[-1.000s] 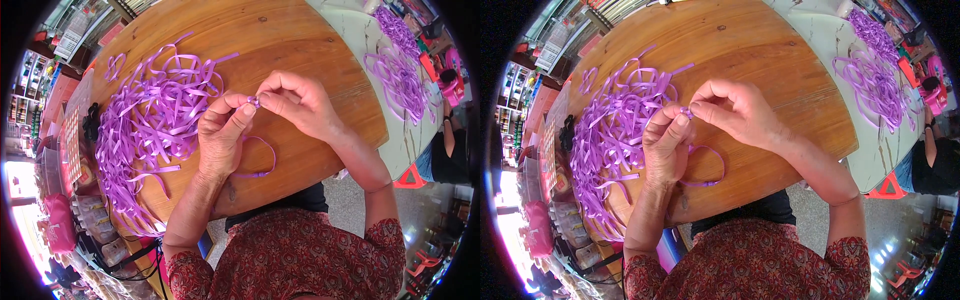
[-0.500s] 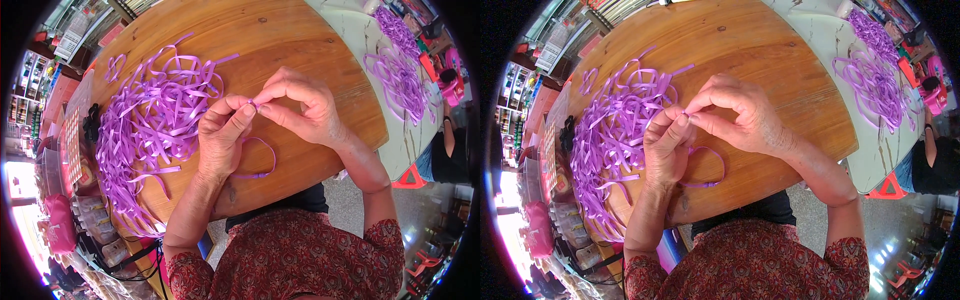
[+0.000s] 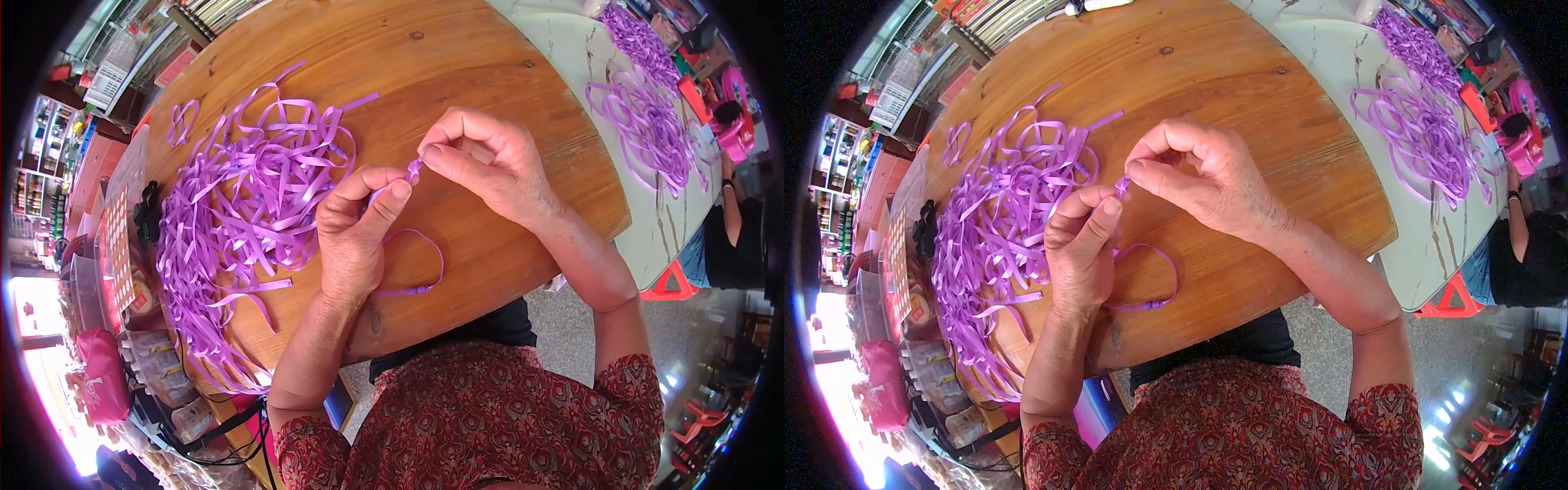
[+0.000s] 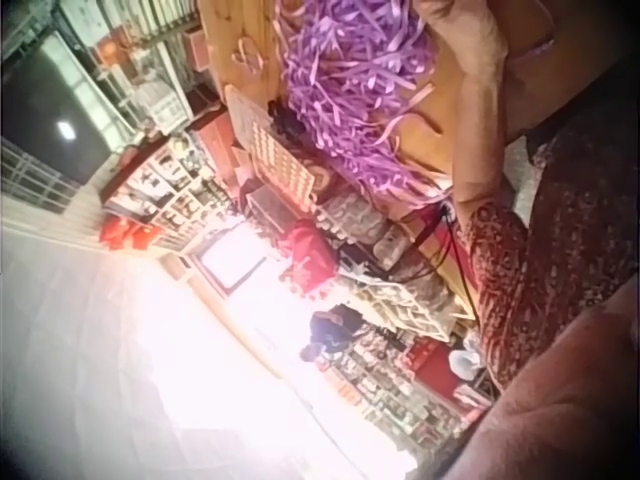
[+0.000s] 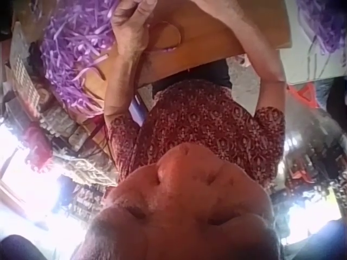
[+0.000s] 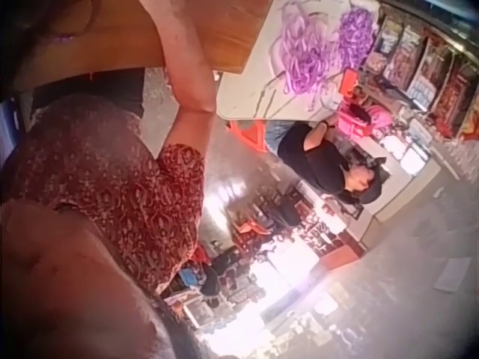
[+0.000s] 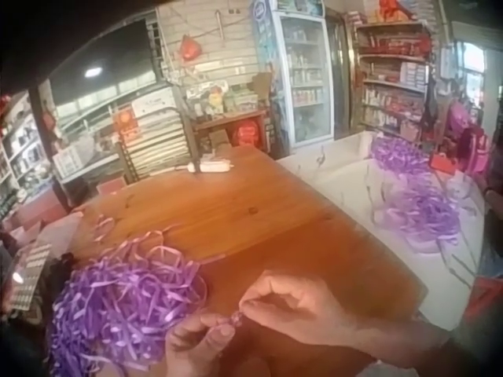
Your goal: The person picks up purple ribbons one by one from a pile on a wooden table and ties a knot in each by hand. They repeat this process multiple times, setting each knotted ribbon back onto the table.
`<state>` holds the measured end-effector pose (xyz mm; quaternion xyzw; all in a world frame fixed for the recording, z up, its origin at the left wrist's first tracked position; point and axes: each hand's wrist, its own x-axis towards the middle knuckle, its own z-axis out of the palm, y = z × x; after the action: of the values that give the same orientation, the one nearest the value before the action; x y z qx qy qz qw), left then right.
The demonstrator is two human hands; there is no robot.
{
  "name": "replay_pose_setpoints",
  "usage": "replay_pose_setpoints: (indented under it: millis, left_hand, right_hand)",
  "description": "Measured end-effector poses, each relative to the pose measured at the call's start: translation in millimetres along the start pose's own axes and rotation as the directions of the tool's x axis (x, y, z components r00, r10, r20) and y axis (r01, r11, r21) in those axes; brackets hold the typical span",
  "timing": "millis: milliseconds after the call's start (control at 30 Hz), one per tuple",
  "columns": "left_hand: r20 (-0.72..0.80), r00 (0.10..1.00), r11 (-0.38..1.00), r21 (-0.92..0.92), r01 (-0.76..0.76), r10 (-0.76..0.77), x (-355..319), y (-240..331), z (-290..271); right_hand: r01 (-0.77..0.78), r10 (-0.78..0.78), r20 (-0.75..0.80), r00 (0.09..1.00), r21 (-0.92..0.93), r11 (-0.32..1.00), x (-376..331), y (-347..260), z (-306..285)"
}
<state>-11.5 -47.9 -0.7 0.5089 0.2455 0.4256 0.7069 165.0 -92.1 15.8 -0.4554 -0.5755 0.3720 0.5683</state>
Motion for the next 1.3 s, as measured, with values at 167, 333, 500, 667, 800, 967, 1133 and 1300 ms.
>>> replay_pose_setpoints:
  millis: [167, 333, 500, 667, 800, 967, 1133, 1300]
  left_hand:
    - [-0.007, 1.000, 0.998, -0.053, 0.025, -0.025, 0.5, -2.8, -4.1]
    - [-0.015, 0.999, 0.999, -0.022, 0.032, -0.032, 0.1, -3.6, -5.5]
    - [-0.020, 1.000, 0.998, 0.061, 0.010, -0.009, -0.3, -5.6, -5.1]
    - [-0.016, 0.997, 0.945, 0.320, -0.065, 0.074, 5.7, -3.7, -7.4]
    - [-0.046, 0.990, 0.909, 0.402, -0.106, 0.135, 8.7, -1.0, -12.1]
    - [-0.064, 0.993, 0.935, 0.348, -0.074, 0.102, 10.1, 1.9, -15.2]
    - [-0.091, 0.993, 0.954, 0.298, -0.040, 0.070, 9.2, 4.9, -11.8]
    - [-0.070, 0.998, 0.957, 0.291, 0.018, 0.003, 6.6, 3.5, -14.6]
  right_hand:
    - [0.127, -0.125, 0.034, 0.992, -0.068, 0.990, 2.2, 2.3, -2.4]
    - [0.518, -0.502, 0.172, 0.848, -0.473, 0.713, 7.5, -11.1, -4.7]
    - [0.564, -0.510, 0.286, 0.812, -0.609, 0.557, 4.8, -0.6, -4.4]
    - [0.536, -0.500, 0.291, 0.816, -0.704, 0.465, 5.3, 4.4, -8.0]
    - [0.512, -0.483, 0.307, 0.820, -0.771, 0.380, 8.4, 4.9, -11.9]
    - [0.470, -0.458, 0.263, 0.849, -0.770, 0.431, 8.8, 4.5, -14.2]
    - [0.467, -0.465, 0.185, 0.866, -0.633, 0.618, 12.4, 1.3, -19.4]
    - [0.441, -0.438, 0.167, 0.883, -0.614, 0.655, 12.7, 1.5, -22.8]
